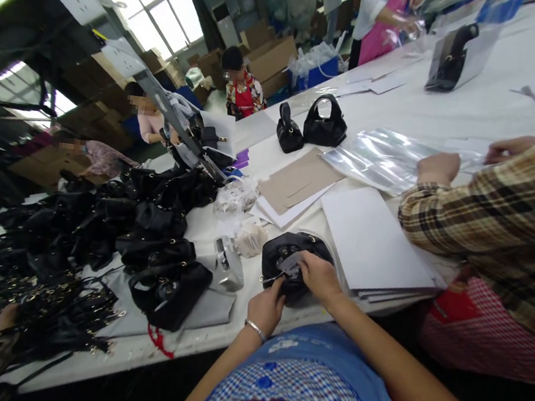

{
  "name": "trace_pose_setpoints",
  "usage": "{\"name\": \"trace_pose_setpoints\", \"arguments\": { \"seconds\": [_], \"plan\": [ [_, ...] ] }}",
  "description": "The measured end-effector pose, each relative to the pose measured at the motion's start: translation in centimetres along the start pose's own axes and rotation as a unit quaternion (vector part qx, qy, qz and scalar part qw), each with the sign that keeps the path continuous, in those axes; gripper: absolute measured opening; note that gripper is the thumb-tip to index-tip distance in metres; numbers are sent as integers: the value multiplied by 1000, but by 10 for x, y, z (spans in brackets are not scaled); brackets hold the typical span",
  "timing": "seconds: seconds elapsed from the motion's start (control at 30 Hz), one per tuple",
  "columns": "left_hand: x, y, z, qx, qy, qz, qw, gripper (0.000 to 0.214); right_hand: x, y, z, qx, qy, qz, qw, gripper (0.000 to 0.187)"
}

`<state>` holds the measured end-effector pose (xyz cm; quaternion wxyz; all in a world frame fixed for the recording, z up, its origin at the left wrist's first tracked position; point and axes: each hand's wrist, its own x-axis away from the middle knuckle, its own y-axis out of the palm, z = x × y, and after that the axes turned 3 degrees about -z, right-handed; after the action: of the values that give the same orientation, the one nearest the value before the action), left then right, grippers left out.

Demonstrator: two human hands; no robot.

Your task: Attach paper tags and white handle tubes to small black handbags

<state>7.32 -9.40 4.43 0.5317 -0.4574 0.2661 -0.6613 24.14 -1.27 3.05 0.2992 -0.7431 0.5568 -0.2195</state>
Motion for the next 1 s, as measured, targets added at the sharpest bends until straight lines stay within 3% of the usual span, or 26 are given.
{"name": "trace_pose_setpoints", "arguments": {
  "seconds": [0.13, 0.27, 0.4, 0.5, 0.6, 0.77, 0.87, 1.0],
  "plan": [
    [3, -11, -1, 9, 42, 35, 998, 33, 2, -2, 6, 85, 41, -25, 995, 19],
    [-5, -20, 4, 41, 79, 81, 993, 33, 4, -9, 6, 128, 70, -49, 988, 21],
    [-22, -23, 11, -58, 46, 32, 997, 52, 1, -14, 0, 157, 79, -79, 981, 19],
    [-31, -30, 11, -95, 33, 28, 994, 37, -1, -14, -3, 182, 82, -94, 975, 18],
    [-29, -41, 2, -128, 92, 3, 987, 20, -1, -13, -6, 196, 89, -103, 971, 18],
    [-17, -48, -20, -179, 175, -19, 968, 24, 3, -9, -14, 194, 71, -103, 973, 18],
    [-11, -49, -28, -186, 163, 8, 969, 24, 7, -8, -18, 198, 64, -109, 972, 21],
    [-5, -47, -33, -169, 102, 62, 978, 23, 10, -6, -22, 200, 70, -124, 969, 21]
  ]
}}
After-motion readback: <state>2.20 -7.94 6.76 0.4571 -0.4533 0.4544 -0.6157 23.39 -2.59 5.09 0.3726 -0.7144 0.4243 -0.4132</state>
